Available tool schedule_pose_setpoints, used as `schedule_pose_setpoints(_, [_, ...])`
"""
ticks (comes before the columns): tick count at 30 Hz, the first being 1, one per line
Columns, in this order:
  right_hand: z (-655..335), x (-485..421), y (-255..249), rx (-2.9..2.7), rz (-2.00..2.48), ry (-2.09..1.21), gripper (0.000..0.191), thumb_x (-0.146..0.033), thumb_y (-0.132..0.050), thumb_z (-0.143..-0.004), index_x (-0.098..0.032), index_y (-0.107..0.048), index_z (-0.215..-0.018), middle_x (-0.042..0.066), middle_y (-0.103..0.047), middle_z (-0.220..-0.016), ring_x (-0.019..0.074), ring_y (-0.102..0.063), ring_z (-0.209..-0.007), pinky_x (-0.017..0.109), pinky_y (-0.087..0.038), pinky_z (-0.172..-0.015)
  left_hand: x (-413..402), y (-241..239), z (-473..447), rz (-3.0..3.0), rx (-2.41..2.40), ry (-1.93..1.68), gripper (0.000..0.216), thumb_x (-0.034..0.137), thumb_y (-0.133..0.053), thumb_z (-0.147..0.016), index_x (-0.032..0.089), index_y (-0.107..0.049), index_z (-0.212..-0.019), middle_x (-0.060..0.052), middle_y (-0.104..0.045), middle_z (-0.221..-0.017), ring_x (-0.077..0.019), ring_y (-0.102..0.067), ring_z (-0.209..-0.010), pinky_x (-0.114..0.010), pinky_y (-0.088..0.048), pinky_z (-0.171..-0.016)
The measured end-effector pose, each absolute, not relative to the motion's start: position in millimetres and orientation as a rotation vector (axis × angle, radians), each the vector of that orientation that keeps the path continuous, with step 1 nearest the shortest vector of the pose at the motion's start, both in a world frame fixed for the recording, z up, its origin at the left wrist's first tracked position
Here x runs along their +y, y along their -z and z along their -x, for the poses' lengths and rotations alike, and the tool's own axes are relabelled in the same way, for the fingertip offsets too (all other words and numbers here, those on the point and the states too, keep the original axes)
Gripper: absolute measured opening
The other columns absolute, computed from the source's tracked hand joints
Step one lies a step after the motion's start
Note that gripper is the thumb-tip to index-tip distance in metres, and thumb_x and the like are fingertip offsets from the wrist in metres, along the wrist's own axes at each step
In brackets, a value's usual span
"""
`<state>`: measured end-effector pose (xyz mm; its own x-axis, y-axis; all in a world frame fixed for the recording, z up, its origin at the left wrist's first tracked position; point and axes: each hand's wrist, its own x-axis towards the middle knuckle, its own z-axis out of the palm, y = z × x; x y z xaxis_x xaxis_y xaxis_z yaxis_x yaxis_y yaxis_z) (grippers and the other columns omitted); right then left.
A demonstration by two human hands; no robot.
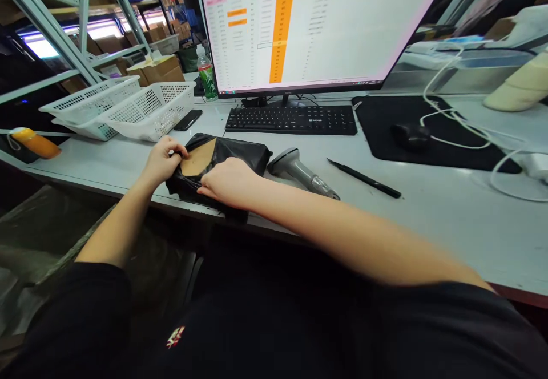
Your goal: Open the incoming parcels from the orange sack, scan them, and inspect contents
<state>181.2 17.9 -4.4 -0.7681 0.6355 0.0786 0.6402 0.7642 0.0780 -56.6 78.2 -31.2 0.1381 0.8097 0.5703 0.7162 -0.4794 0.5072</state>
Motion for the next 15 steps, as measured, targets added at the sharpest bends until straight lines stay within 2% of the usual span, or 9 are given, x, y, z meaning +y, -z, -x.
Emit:
schedule_pose_setpoints(2, [-191, 15, 5, -2.870, 0.944, 0.212, 0.043, -0.044, -0.045, -0.108, -0.016, -0.076, -0.095, 0.012, -0.075, -0.087, 0.0236, -0.065, -0.084, 0.034, -0.034, -0.073, 87, 34, 64, -2.211, 1.565, -1.323, 0.027, 0.000, -0.052, -0.068, 0.019, -0.072, -0.067, -0.003, -0.058, -0.084, -0.0188, -0.058, -0.083, -0.033, -0.048, -0.080])
schedule_pose_setpoints(4, [-191, 19, 4, -2.766, 0.827, 0.273, 0.039, -0.047, -0.052, -0.105, -0.015, -0.074, -0.109, 0.015, -0.075, -0.107, 0.0257, -0.064, -0.097, 0.034, -0.037, -0.079, 90, 36, 64, -2.162, 1.553, -1.356, 0.026, 0.002, -0.051, -0.067, 0.019, -0.071, -0.068, -0.003, -0.061, -0.086, -0.0184, -0.058, -0.083, -0.033, -0.048, -0.084])
schedule_pose_setpoints(6, [-181, 29, 3, -2.702, 0.785, 0.303, 0.051, -0.056, -0.062, -0.098, -0.013, -0.069, -0.125, 0.018, -0.071, -0.124, 0.0293, -0.061, -0.109, 0.036, -0.039, -0.085, 90, 38, 57, -2.166, 1.498, -1.351, 0.028, 0.003, -0.048, -0.066, 0.019, -0.070, -0.071, -0.002, -0.064, -0.084, -0.0183, -0.059, -0.084, -0.033, -0.049, -0.085])
schedule_pose_setpoints(7, [-174, 34, 2, -2.707, 0.804, 0.313, 0.059, -0.060, -0.066, -0.095, -0.011, -0.068, -0.128, 0.019, -0.070, -0.126, 0.0310, -0.060, -0.111, 0.036, -0.039, -0.087, 89, 39, 53, -2.187, 1.466, -1.339, 0.028, 0.003, -0.047, -0.065, 0.019, -0.070, -0.071, -0.002, -0.065, -0.083, -0.0185, -0.060, -0.085, -0.033, -0.049, -0.086])
schedule_pose_setpoints(9, [-160, 42, -1, -2.786, 0.885, 0.332, 0.059, -0.061, -0.068, -0.092, -0.009, -0.070, -0.120, 0.019, -0.073, -0.114, 0.0311, -0.062, -0.105, 0.037, -0.038, -0.086, 89, 39, 49, -2.231, 1.416, -1.303, 0.028, 0.005, -0.045, -0.065, 0.020, -0.068, -0.070, -0.002, -0.066, -0.083, -0.0189, -0.061, -0.086, -0.033, -0.049, -0.086])
schedule_pose_setpoints(12, [-155, 44, -3, -2.931, 0.902, 0.352, 0.037, -0.047, -0.059, -0.101, -0.014, -0.075, -0.096, 0.012, -0.075, -0.085, 0.0242, -0.063, -0.084, 0.037, -0.034, -0.081, 97, 40, 59, -2.248, 1.446, -1.210, 0.021, 0.006, -0.046, -0.065, 0.020, -0.062, -0.062, -0.002, -0.064, -0.079, -0.0187, -0.060, -0.082, -0.033, -0.048, -0.082])
schedule_pose_setpoints(15, [-181, 34, 3, -2.898, 0.692, 0.377, 0.042, -0.039, -0.048, -0.106, -0.018, -0.071, -0.078, 0.006, -0.071, -0.072, 0.0183, -0.057, -0.071, 0.037, -0.034, -0.082, 109, 49, 90, -2.202, 1.615, -1.148, 0.017, 0.006, -0.046, -0.060, 0.020, -0.055, -0.055, -0.002, -0.059, -0.072, -0.0183, -0.057, -0.077, -0.032, -0.047, -0.080])
